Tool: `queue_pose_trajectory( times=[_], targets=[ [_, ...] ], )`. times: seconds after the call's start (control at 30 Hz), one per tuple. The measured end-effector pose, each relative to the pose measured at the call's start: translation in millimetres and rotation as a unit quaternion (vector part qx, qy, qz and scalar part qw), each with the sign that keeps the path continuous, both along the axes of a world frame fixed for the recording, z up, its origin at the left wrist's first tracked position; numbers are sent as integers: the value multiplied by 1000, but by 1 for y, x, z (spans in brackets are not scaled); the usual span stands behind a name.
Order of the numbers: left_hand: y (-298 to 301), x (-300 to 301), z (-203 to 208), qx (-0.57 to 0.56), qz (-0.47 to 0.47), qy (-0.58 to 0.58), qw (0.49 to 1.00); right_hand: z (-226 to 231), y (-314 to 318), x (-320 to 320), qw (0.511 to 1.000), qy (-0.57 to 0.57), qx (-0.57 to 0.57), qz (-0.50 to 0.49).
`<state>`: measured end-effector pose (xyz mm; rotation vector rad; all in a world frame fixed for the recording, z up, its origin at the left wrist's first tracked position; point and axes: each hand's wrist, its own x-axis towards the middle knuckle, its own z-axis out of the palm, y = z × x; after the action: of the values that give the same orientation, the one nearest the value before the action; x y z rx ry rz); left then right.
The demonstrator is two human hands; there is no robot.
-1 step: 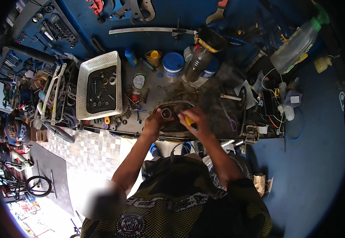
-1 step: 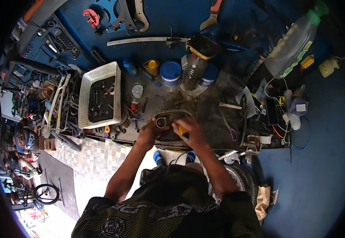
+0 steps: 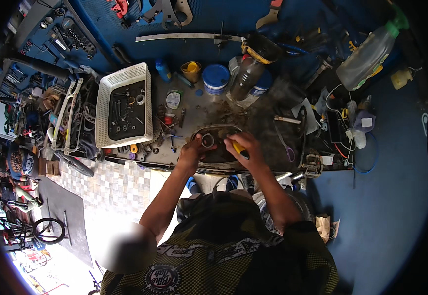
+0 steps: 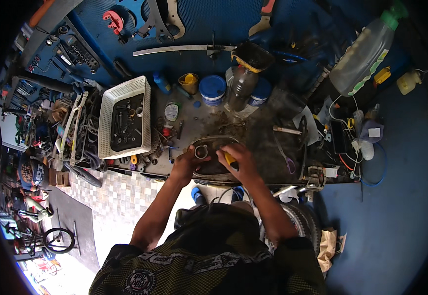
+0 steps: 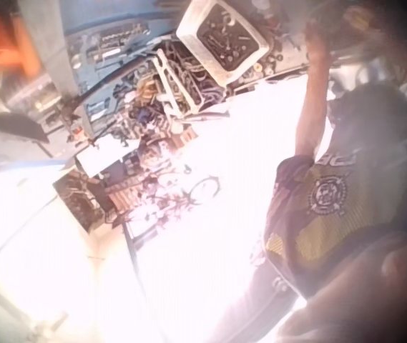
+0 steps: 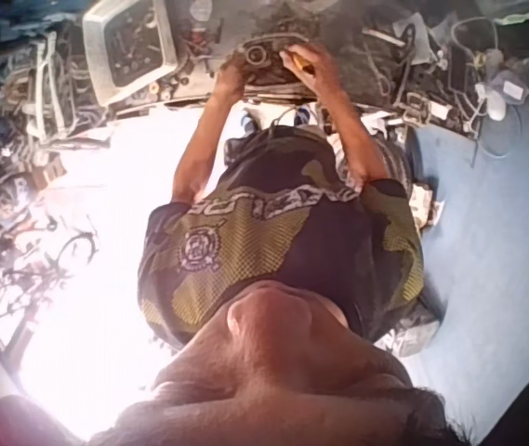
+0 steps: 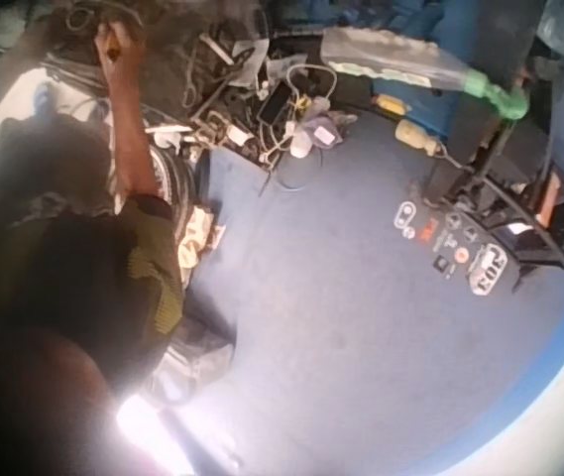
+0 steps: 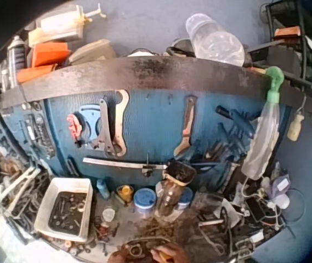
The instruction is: The person scrubs a small cylindrical metal part with a yellow-handled brush over a metal tray on a workbench. The person repeatedly rotates the part and scrubs its exterior and interior surfaces. The person places the part into a white basket on the workbench.
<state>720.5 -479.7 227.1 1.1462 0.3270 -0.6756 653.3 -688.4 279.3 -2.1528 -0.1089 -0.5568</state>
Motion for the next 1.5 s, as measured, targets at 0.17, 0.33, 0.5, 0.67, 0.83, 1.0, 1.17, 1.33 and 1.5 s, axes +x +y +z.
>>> queue_pose_trajectory(
  times=[0.17,0.33,0.5,0.67,0.83,1.0,1.17,1.33,1.5],
  targets=[
    [8,7,4,-51,-29,-28,998,-22,-2,-11,993,98,-24,58],
    [19,17,-2,-94,-27,-55,994,-39,-2,-15,990,81,-68,89],
    [27,28,-8,-91,-28,-64,993,-41,-6,-16,990,75,-90,84],
    [24,38,-14,-91,-23,8,996,-26,-7,-11,980,179,-43,79],
    [12,37,-17,-66,-28,42,997,-1,10,15,989,40,94,106],
    [0,32,-8,-23,12,40,999,3,21,33,994,-48,19,96],
    [-4,29,-3,-17,44,9,999,-9,28,31,997,-11,29,64],
    [-8,27,-5,11,53,-51,997,-11,33,28,984,36,166,44],
    [-9,27,-7,56,49,-90,993,-9,37,26,989,86,111,-46]
  ],
)
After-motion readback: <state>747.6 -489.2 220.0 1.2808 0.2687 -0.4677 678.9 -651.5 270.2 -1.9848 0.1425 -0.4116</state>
